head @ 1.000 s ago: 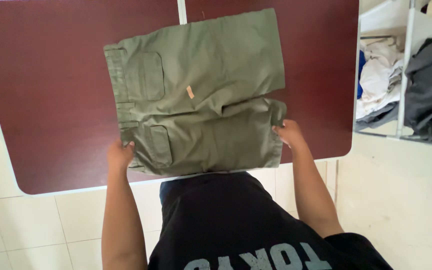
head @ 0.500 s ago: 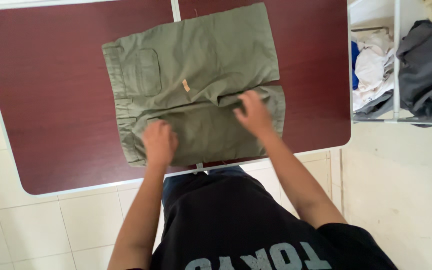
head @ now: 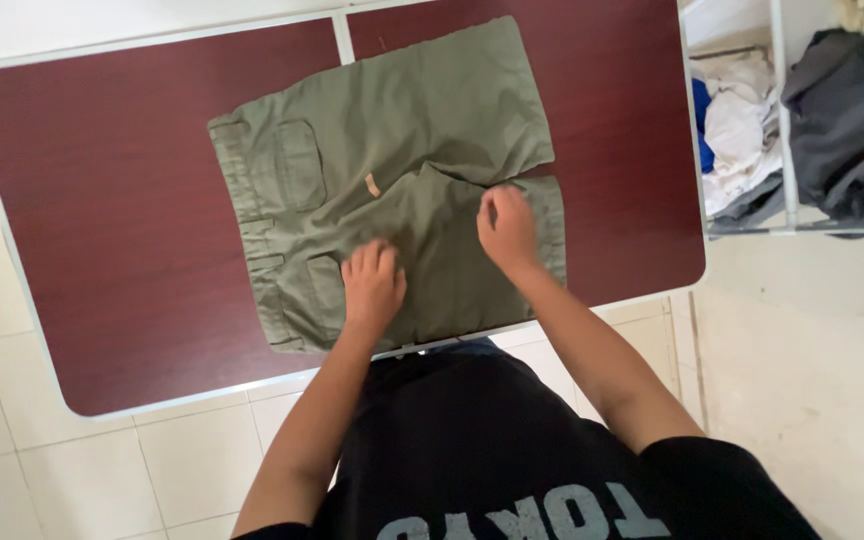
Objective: The person takes a pair of shorts from a pile, spreads them flat on a table, and folds them into a rectangular shape.
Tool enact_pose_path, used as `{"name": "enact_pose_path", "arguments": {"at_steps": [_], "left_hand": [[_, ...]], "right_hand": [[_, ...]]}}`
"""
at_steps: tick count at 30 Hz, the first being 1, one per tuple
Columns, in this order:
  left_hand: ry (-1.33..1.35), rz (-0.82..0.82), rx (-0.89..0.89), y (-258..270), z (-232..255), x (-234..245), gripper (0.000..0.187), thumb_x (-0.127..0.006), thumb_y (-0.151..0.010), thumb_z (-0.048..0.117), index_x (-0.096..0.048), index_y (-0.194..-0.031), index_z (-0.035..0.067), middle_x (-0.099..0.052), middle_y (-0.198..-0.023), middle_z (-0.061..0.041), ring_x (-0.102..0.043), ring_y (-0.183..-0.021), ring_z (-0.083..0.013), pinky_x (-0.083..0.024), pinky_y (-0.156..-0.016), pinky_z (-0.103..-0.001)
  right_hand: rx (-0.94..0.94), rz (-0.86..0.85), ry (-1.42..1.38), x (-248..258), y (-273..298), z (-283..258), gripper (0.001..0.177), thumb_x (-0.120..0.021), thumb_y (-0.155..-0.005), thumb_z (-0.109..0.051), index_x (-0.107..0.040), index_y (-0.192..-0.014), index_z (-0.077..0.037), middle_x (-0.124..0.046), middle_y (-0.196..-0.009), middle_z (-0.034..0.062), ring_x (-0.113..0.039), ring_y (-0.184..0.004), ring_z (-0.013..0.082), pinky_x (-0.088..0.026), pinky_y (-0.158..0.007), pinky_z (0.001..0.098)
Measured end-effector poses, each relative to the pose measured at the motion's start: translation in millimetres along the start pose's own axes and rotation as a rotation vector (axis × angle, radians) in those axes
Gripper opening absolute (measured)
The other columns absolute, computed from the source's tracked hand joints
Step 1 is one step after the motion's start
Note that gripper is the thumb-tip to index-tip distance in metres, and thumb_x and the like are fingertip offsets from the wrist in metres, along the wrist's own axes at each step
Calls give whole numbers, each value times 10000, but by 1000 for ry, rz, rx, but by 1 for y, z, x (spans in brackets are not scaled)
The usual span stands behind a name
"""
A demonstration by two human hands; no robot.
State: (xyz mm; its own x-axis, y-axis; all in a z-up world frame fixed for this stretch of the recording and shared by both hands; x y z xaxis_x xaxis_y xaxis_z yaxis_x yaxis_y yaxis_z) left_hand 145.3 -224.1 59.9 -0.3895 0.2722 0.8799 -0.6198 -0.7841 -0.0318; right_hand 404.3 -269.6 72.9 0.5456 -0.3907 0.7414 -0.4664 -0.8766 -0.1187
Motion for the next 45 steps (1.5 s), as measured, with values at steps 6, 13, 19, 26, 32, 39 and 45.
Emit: {"name": "enact_pose_path", "arguments": {"at_steps": [6, 13, 19, 26, 32, 39, 45], "left_hand": [[-63, 128, -246, -99, 41, 41, 670, -830, -688, 209, -657, -1335, 230, -425, -1524, -170, -397, -1393, -387, -380, -1038, -621], [-264, -185, -118, -148, 51, -3, 582, -875, -641, 287, -640, -1155, 149, -482, -1404, -152, -394, -1376, -384, -397, -996, -665], [-117, -60, -369, -124, 52, -25, 458, -774, -755, 149, -702, -1206, 182, -548, -1220, -66, -516, -1183, -296, -463, -900, -535], [-297, 21, -251, -137, 64, -14, 250, -723, -747, 190, -724, -997, 192, -556, -1288, -93, -513, -1192, -309, -455, -896, -574], [-349, -31, -253, -143, 61, -31, 134, -696, -782, 178, -709, -913, 151, -581, -1174, -80, -535, -1150, -302, -483, -912, -529], [-126, -177, -344, -141, 50, -36, 171, -724, -811, 141, -652, -964, 112, -608, -1071, -81, -618, -1040, -297, -528, -835, -441], [53, -70, -236, -129, 46, -3, 669, -775, -696, 168, -586, -1332, 81, -605, -1207, -126, -575, -1133, -348, -482, -947, -505]], "right_hand": [[-276, -125, 434, -5, 70, 43, 596, -651, -952, -318, -453, -1434, -28, -376, -1463, 296, -352, -1372, 495, -316, -1099, 614], [-381, -374, 549, 2, 70, 77, 767, -546, -1014, -490, -247, -1635, -153, -68, -1680, 272, -90, -1533, 494, -172, -1188, 660], [-399, -345, 544, 26, 37, 107, 712, -638, -953, -405, -370, -1545, -112, -209, -1633, 256, -182, -1531, 447, -171, -1230, 601], [-264, -186, 485, 50, -29, 104, 699, -685, -921, -124, -418, -1567, -133, -318, -1658, 175, -269, -1561, 368, -266, -1245, 531], [59, -517, 745, 42, -90, 109, 929, -759, -788, -190, -315, -1604, -175, -236, -1663, 52, -202, -1499, 343, -261, -1150, 551], [190, -283, 691, 48, -75, 153, 570, -736, -942, -379, -602, -1423, -105, -555, -1521, 58, -457, -1409, 321, -332, -1149, 561], [103, -208, 694, 60, -36, 164, 528, -748, -913, -332, -651, -1350, -52, -597, -1494, 93, -533, -1296, 333, -385, -1075, 503]]}}
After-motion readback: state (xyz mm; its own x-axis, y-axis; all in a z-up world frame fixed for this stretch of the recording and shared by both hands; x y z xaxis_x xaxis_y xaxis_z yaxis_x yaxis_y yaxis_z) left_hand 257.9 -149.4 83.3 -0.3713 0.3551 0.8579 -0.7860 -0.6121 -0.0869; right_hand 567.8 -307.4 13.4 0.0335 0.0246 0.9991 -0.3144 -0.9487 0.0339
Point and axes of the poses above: each hand's wrist, its own y-axis away from the middle knuckle, its own x-axis out of the back of the hand, z = x × y, the point moved 3 cm from there along -y, towards the middle knuckle
